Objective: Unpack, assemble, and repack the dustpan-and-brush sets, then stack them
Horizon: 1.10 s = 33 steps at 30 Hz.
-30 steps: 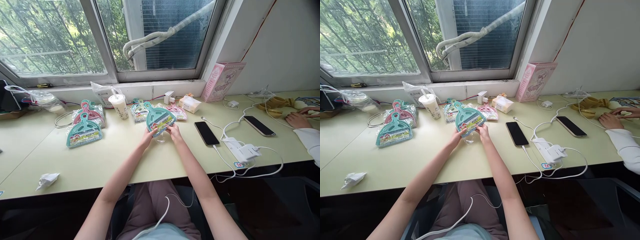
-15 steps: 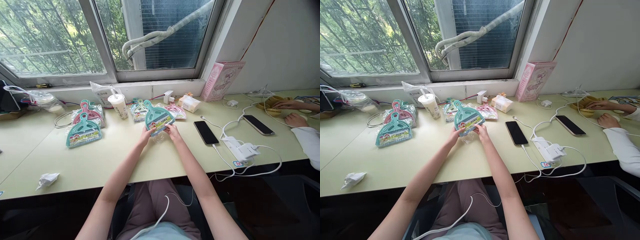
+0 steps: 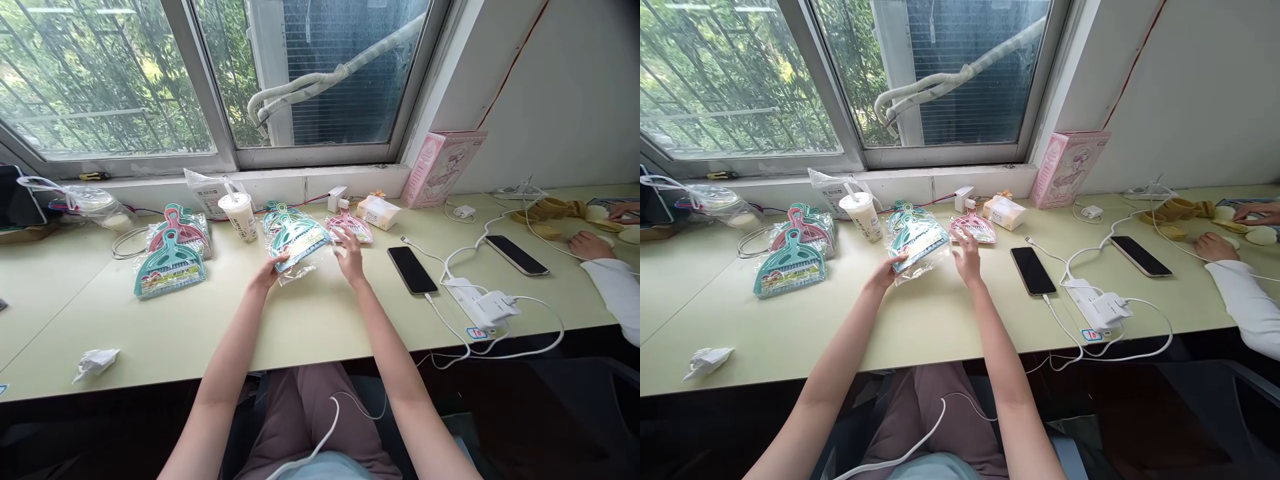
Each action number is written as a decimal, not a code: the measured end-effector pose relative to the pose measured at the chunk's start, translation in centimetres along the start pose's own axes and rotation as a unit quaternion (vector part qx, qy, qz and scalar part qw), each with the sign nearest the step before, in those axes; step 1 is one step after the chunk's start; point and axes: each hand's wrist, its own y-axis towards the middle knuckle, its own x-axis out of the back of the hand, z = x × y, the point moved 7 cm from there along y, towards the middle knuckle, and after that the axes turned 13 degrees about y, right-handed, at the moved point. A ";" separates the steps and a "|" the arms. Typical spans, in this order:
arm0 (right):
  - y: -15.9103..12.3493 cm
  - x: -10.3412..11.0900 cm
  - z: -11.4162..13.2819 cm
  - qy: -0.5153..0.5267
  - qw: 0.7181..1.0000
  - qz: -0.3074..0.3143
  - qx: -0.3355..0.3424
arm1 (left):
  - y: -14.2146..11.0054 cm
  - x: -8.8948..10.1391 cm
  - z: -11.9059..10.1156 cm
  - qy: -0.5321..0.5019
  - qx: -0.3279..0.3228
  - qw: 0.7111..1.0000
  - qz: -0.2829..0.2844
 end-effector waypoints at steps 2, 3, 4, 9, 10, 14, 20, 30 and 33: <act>-0.1 -1.0 0.1 0.027 0.998 0.062 0.014 | 0.0 -0.2 0.6 0.006 0.017 1.000 0.020; -0.1 -1.3 0.1 0.048 0.996 0.078 0.014 | 0.1 -0.3 0.8 0.009 0.022 0.999 0.028; -0.1 -1.3 -0.1 0.069 0.994 0.083 0.011 | 0.1 -0.3 0.9 0.012 0.025 0.999 0.032; 0.2 -0.5 -1.6 0.112 0.991 0.061 -0.027 | 0.2 0.1 1.3 0.049 0.052 0.997 0.032; 0.2 -0.4 -1.7 0.106 0.992 0.056 -0.028 | 0.2 0.1 1.3 0.057 0.059 0.996 0.031; 0.2 0.0 -1.0 0.052 0.998 0.021 0.023 | 0.1 0.0 1.2 0.071 0.060 0.995 0.028; -0.2 -1.5 -1.4 -0.031 0.997 0.065 0.039 | 0.5 -0.2 1.6 0.087 0.061 0.993 0.044; -0.5 -1.6 -3.4 -0.140 0.990 0.034 0.004 | 0.3 -0.8 2.0 0.094 0.053 0.992 0.068; -0.5 -1.3 -2.9 -0.121 0.993 0.000 0.010 | -0.2 -1.4 1.5 0.098 0.037 0.991 0.079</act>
